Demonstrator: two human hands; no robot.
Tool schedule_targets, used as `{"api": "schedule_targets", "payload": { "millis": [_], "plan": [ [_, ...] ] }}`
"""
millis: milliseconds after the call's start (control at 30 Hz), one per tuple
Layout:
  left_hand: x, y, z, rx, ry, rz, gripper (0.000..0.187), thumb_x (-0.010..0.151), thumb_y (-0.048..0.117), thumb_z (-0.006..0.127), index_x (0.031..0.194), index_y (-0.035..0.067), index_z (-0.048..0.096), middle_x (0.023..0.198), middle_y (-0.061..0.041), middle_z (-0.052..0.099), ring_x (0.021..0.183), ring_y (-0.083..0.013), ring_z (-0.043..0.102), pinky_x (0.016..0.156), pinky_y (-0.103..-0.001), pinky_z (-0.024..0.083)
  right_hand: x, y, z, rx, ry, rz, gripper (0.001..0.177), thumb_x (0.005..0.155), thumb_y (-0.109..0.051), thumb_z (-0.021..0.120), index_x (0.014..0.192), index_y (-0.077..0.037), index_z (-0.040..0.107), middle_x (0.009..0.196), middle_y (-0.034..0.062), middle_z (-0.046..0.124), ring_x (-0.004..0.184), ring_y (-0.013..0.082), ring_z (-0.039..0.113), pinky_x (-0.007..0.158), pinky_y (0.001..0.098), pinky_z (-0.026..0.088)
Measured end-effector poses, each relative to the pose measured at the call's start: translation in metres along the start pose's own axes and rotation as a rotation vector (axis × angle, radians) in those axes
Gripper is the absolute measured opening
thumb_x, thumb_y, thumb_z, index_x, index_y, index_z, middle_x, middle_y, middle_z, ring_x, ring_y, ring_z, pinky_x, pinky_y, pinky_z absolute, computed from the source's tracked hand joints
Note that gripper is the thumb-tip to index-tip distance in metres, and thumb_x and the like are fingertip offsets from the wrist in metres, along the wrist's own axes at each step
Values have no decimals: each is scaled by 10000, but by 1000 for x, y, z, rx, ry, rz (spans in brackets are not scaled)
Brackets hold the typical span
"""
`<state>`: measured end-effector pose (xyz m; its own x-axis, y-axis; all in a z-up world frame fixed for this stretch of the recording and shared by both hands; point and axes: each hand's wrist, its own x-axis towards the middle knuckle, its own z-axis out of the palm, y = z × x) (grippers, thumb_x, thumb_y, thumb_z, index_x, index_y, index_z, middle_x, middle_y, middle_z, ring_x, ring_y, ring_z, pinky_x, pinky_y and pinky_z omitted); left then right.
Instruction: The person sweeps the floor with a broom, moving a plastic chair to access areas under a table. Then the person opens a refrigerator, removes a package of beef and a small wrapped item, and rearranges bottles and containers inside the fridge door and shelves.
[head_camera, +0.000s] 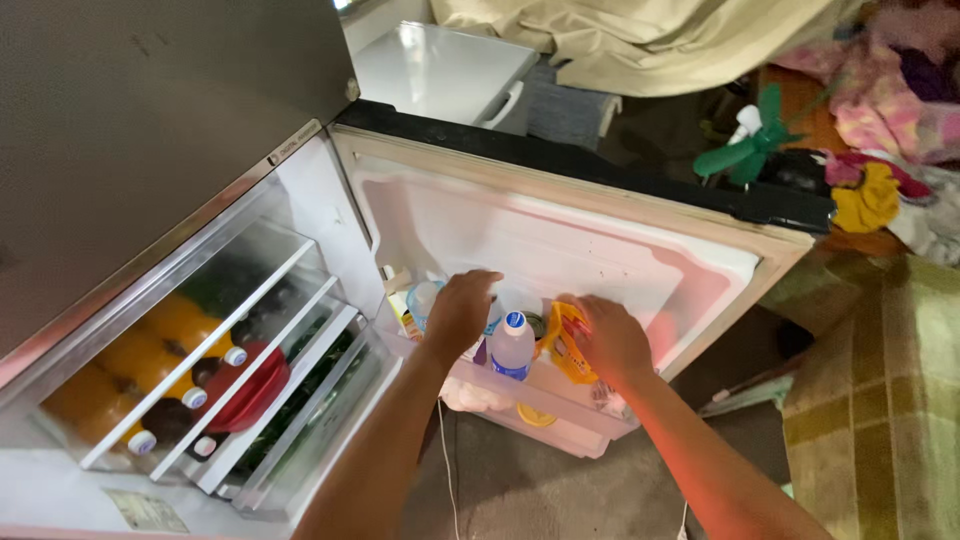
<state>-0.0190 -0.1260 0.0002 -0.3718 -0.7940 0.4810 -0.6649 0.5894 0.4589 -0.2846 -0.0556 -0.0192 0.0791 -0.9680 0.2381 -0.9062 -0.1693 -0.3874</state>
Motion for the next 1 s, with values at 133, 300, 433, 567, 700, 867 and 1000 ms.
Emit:
{"api": "schedule_targets", "payload": {
  "millis": [133,300,433,567,700,867,1000],
  "plan": [
    [10,-17,12,271,-133,221,351,826,53,610,1160,104,703,1284,-162,638,1141,-353,620,932,-487,492,9,-16,4,96,33,33,527,804,-161,700,1327,-183,634,1322,37,666,1263,272,595,1080,399,480],
    [18,-27,23,298,-333,60,237,868,30,607,1066,99,718,1148,-144,642,1062,-339,631,908,-460,528,11,-50,1,397,-2,-62,612,829,-223,755,1388,-98,542,1364,133,614,1246,312,584,1040,412,458],
    [23,-44,16,401,-321,71,135,868,44,611,968,75,695,1083,-134,640,1034,-331,634,891,-452,534,6,-85,-4,308,-246,185,567,868,-315,705,1409,-245,549,1236,54,693,1147,236,658,999,382,507],
    [33,-53,4,586,-449,43,124,906,75,606,1005,98,676,1102,-121,656,1064,-304,658,972,-449,515,10,-105,-11,187,-116,-59,504,882,-265,728,1356,-187,575,1211,116,690,1106,315,646,913,445,518],
    [34,-47,-19,694,-441,124,191,928,116,652,1118,133,657,1117,-95,683,1058,-277,689,1154,-503,423,11,-112,-6,181,-152,34,434,893,-226,707,1306,-181,582,1131,113,715,1014,318,693,843,450,551],
    [35,-34,-66,540,-470,-238,577,758,422,824,1204,131,603,1164,-108,662,1086,-337,647,863,-522,524,15,-112,2,236,-167,107,408,886,-179,690,1272,-162,557,1111,120,716,1020,328,695,850,453,554],
    [15,-42,-77,258,-673,-467,486,899,378,740,1198,52,538,960,-154,754,838,-336,786,792,-451,584,13,-115,10,263,-236,140,416,921,-171,675,1294,-146,492,1164,154,682,1074,359,663,880,478,528]
  ]
}}
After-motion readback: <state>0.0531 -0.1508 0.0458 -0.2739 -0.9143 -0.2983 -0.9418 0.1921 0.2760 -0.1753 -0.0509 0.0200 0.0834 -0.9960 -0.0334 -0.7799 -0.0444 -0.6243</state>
